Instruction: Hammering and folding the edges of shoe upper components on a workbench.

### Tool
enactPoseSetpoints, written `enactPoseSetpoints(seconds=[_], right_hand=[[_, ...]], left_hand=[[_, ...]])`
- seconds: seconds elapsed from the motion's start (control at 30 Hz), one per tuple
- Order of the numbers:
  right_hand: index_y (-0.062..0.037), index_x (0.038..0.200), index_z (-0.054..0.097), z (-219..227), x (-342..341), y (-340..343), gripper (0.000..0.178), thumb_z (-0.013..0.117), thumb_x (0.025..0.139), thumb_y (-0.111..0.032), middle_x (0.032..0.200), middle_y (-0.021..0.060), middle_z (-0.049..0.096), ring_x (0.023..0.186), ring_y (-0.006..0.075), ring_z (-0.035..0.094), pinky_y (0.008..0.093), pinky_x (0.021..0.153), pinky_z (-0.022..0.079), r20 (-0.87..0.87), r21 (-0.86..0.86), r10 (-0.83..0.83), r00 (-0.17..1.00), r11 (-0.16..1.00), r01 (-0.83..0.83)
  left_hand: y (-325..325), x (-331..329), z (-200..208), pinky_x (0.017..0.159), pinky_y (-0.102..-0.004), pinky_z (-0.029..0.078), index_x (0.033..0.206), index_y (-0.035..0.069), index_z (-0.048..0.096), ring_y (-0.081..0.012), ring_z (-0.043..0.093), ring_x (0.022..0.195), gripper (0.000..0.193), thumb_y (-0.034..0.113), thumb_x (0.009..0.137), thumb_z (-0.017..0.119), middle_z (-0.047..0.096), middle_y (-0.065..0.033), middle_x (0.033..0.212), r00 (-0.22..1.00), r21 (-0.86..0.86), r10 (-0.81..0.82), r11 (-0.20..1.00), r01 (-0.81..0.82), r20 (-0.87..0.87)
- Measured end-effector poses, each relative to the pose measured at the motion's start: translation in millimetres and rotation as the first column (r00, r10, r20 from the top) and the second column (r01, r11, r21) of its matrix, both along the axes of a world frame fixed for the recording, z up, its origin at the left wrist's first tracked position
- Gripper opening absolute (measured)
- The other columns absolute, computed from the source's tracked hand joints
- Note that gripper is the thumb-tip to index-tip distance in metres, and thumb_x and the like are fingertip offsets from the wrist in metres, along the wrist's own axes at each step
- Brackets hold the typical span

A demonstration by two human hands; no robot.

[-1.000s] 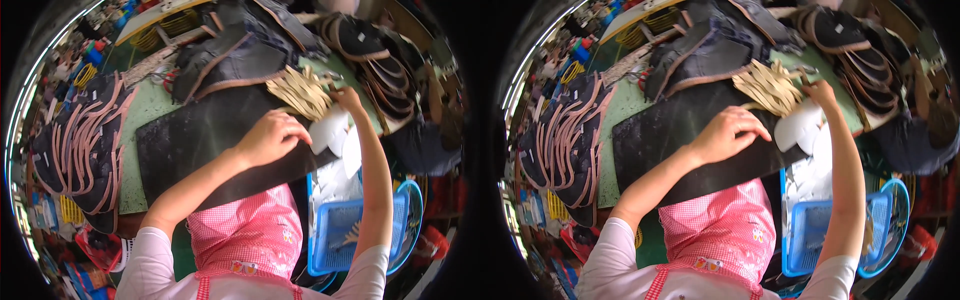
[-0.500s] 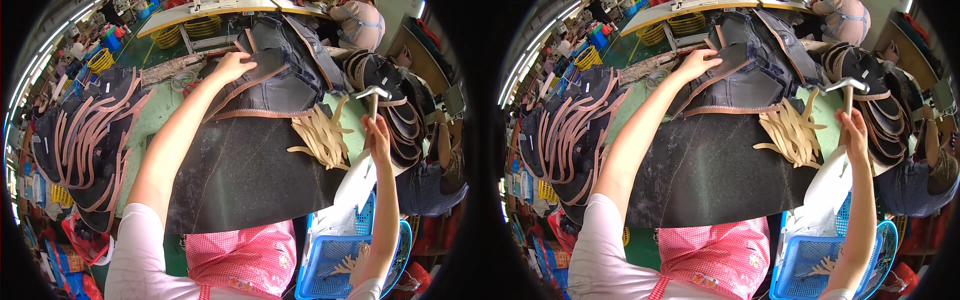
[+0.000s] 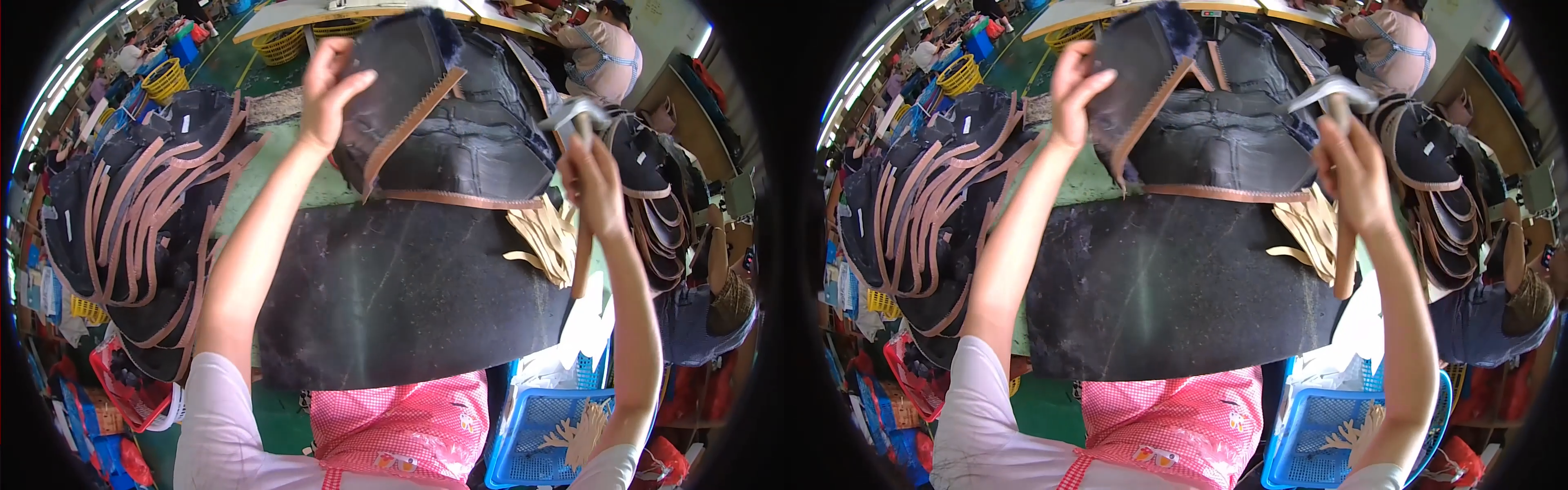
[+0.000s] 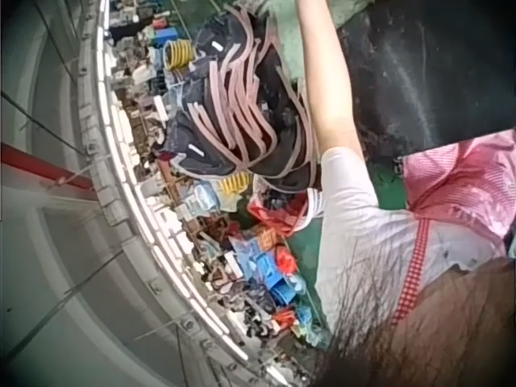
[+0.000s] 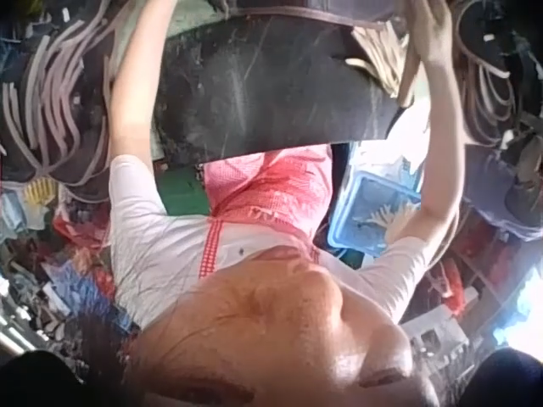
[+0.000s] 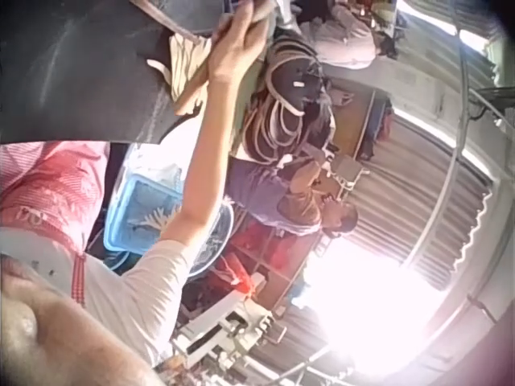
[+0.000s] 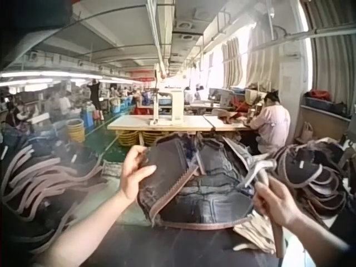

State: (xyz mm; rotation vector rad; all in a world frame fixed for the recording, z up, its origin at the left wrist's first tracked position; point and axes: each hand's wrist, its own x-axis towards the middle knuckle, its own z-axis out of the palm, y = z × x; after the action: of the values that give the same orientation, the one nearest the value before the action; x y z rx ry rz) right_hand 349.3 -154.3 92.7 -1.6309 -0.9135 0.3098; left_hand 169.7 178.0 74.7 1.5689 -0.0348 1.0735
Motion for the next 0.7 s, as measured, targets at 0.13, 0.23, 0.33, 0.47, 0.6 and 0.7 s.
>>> enactPoseSetpoints(seconds=[0.13,0.23,0.33,0.47,0.6,0.7], right_hand=[[-0.0049,0.1,0.058,-6.6,-45.9,22.4,0.026,0.057,0.111,-0.028,0.069,-0.0035,0.049,0.055,0.0041,0.042,0.0233,0.048,0.032,-0.066,-0.089,0.024,0.997,0.996,-0.03],[-0.0073,0.091,0.057,-4.0,-75.6,12.7,0.026,0.059,0.109,-0.027,0.066,-0.0036,0.047,0.048,0.004,0.038,0.0234,0.044,0.028,-0.202,-0.044,-0.017,0.979,0.999,0.008],[-0.0063,0.091,0.061,1.0,-109.9,-11.7,0.027,0.06,0.107,-0.028,0.066,-0.0026,0.048,0.045,0.0041,0.037,0.0227,0.042,0.027,-0.299,-0.105,-0.035,0.953,0.994,0.004],[-0.0012,0.125,0.064,-9.8,-156.6,-42.1,0.03,0.062,0.106,-0.024,0.069,-0.006,0.052,0.047,0.0014,0.036,0.0218,0.045,0.027,-0.123,-0.36,0.0,0.992,0.932,-0.045],[0.0001,0.111,0.066,-29.2,-179.5,-42.8,0.025,0.068,0.099,-0.022,0.072,-0.0036,0.056,0.056,0.004,0.045,0.0246,0.05,0.033,-0.165,-0.557,0.292,0.942,0.761,-0.334],[0.0018,0.103,0.066,-39.2,-192.4,-31.2,0.029,0.071,0.097,-0.026,0.079,0.0024,0.061,0.064,0.0095,0.051,0.029,0.057,0.041,-0.164,-0.589,0.361,0.918,0.711,-0.385]], left_hand=[[-34.2,-95.4,51.6,0.094,-0.0304,0.054,0.125,0.004,0.06,-0.0145,0.067,0.104,0.036,0.007,0.09,0.069,0.068,-0.0058,0.113,0.9,0.119,-0.301,0.928,0.352,-0.315],[-124.4,-125.3,1.1,0.097,-0.038,0.053,0.128,0.006,0.061,-0.0286,0.069,0.11,0.043,0.015,0.088,0.074,0.068,-0.0151,0.117,0.689,0.191,-0.341,0.798,0.572,-0.639],[-178.7,-138.1,-66.0,0.103,-0.0452,0.052,0.137,0.006,0.062,-0.036,0.064,0.122,0.049,0.017,0.091,0.076,0.068,-0.017,0.127,0.603,0.238,-0.316,0.711,0.662,-0.733],[-145.7,-203.8,-101.2,0.108,-0.046,0.049,0.135,0.013,0.068,-0.0292,0.064,0.121,0.048,0.007,0.088,0.077,0.07,-0.0077,0.124,0.872,0.395,0.019,0.896,0.202,-0.489],[-107.9,-253.4,-107.9,0.095,-0.0388,0.052,0.125,0.013,0.075,-0.0227,0.064,0.107,0.036,0.01,0.09,0.079,0.07,-0.0046,0.108,0.669,0.478,0.354,0.878,0.002,-0.653],[-118.8,-246.1,-116.8,0.087,-0.036,0.054,0.118,0.012,0.078,-0.0213,0.067,0.098,0.029,0.012,0.089,0.082,0.07,-0.005,0.101,0.669,0.506,0.342,0.861,0.059,-0.66]])
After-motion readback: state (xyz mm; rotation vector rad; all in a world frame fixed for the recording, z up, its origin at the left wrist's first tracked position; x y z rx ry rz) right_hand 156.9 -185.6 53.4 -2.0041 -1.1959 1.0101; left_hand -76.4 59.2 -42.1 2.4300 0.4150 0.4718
